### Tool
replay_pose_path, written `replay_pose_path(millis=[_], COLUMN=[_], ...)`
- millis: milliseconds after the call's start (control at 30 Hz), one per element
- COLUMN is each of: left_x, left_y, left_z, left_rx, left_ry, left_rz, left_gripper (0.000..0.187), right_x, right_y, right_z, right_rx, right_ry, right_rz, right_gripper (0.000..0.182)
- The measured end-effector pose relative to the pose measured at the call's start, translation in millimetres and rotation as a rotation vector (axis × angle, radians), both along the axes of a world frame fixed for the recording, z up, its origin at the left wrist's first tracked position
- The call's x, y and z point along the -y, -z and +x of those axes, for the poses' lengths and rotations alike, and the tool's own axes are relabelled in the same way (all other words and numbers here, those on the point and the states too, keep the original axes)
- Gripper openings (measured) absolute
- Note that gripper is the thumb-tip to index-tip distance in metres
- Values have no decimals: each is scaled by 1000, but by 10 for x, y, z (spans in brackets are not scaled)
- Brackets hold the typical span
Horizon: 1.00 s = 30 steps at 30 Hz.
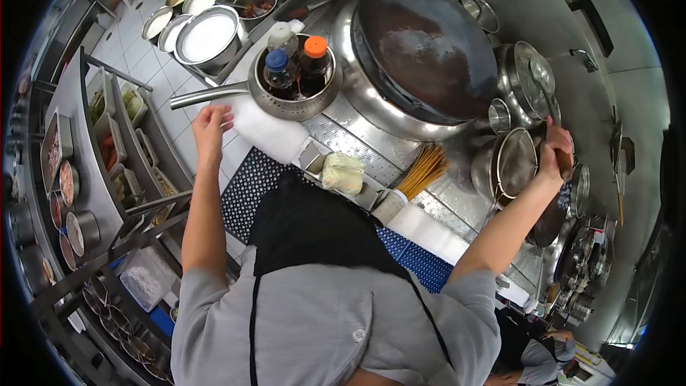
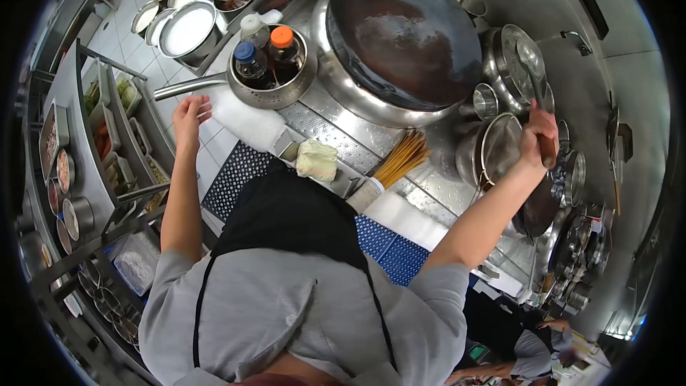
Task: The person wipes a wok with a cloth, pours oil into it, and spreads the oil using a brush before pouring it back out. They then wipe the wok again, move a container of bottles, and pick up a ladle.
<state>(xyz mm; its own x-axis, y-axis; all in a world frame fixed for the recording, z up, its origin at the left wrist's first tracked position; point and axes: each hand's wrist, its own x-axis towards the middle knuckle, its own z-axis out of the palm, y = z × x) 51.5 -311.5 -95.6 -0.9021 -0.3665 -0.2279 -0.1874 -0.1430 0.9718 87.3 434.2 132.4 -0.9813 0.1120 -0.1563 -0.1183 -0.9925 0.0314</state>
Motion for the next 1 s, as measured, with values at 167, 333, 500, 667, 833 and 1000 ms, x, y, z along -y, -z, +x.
replay_pose_path(millis=[167, 333, 500, 667, 833, 1000], left_x=[-276, -491, -539, -754, -1037, -1099], left_y=[-195, -395, -500, -575, -668, -617], left_z=[-319, -492, -499, -437, -463, -596], left_rx=[-206, -351, -420, -468, -511, -441], left_ry=[77, 121, 147, 146, 127, 195], left_rz=[-135, -241, -385, -503, -843, -865], left_gripper=[21, 27, 24, 33, 66, 67], right_x=[1139, 1808, 2052, 2147, 1573, 759], right_y=[-24, 173, 374, 416, 375, 345], right_z=[518, 852, 984, 1006, 745, 197], right_rx=[-86, 64, 646, 730, 733, 805], right_ry=[-125, -226, -142, -23, 205, 257], right_rz=[-188, -61, 970, 1801, 1984, 1974], right_gripper=[66, 58, 39, 50, 53, 28])
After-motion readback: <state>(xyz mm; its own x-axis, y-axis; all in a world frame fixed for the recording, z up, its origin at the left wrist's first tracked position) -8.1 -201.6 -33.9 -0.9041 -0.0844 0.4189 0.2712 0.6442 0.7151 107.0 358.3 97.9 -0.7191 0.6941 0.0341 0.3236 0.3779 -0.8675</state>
